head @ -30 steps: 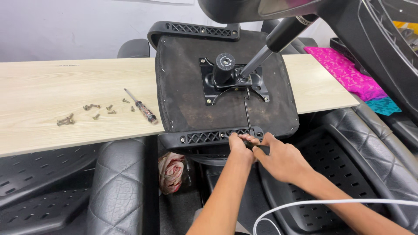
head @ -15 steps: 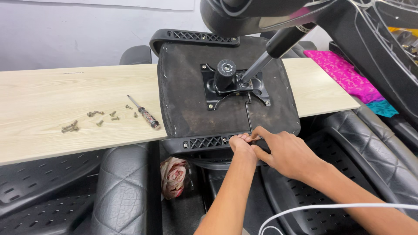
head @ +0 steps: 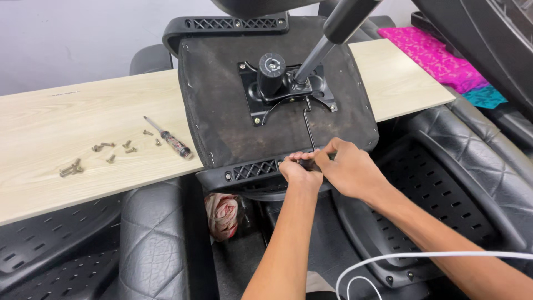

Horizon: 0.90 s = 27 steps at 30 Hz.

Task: The person uses a screwdriver to fasten screws into a black plastic frame attached to a chair base. They pick up screws from a nearby wooden board and tighten them into the frame, securing it to the chair.

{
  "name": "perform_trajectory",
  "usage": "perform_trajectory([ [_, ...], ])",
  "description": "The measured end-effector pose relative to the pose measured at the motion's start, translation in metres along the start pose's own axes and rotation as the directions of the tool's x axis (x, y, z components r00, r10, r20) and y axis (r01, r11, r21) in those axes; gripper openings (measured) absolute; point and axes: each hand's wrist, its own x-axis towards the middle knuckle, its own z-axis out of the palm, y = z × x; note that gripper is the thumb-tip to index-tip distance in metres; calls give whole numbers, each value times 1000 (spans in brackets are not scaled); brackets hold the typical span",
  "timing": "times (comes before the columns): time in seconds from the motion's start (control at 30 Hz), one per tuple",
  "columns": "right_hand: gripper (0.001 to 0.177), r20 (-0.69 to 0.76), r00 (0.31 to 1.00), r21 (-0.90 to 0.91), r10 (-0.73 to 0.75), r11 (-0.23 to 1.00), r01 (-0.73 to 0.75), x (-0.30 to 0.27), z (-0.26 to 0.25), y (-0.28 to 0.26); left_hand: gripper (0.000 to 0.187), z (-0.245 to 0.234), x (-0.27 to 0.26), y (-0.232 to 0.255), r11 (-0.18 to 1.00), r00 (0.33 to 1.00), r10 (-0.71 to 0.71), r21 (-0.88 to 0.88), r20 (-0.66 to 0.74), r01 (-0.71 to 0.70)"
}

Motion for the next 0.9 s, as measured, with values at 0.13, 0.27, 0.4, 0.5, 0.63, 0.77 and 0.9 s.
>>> perform_trajectory([
  [0.13, 49, 212, 932, 192, 293, 923, -334, -7, -8, 1, 26, 4, 13, 3, 1000, 999, 18, -21, -29, -19],
  [0.27, 54, 123, 991, -168, -44, 984, 65, -19, -28, 4, 26, -3, 11, 5, 989, 987, 104, 118, -124, -89],
  [0.4, 44, 1, 840, -366, -543, 781, 506, -24, -18, 17, 28, 6, 2, 2, 977, 982, 77, 209, -173, -39],
  [0.5, 43, 111, 987, -232, -115, 963, 138, -15, -13, 23, 36, 5, -11, -5, 981, 993, 63, 190, -96, -43],
  [0.63, 50, 195, 968, -9, 157, 987, -158, 5, -16, 19, 53, -5, -12, -20, 997, 990, -6, 72, 142, -4],
  [0.77, 49, 311, 912, -103, 265, 964, -245, 2, -27, 15, 48, -5, 4, -17, 997, 998, 6, 74, 69, -11],
  [0.9, 45, 135, 919, -410, -369, 824, 391, -12, -25, 13, 40, 3, -2, -12, 993, 998, 45, 111, -38, -41],
])
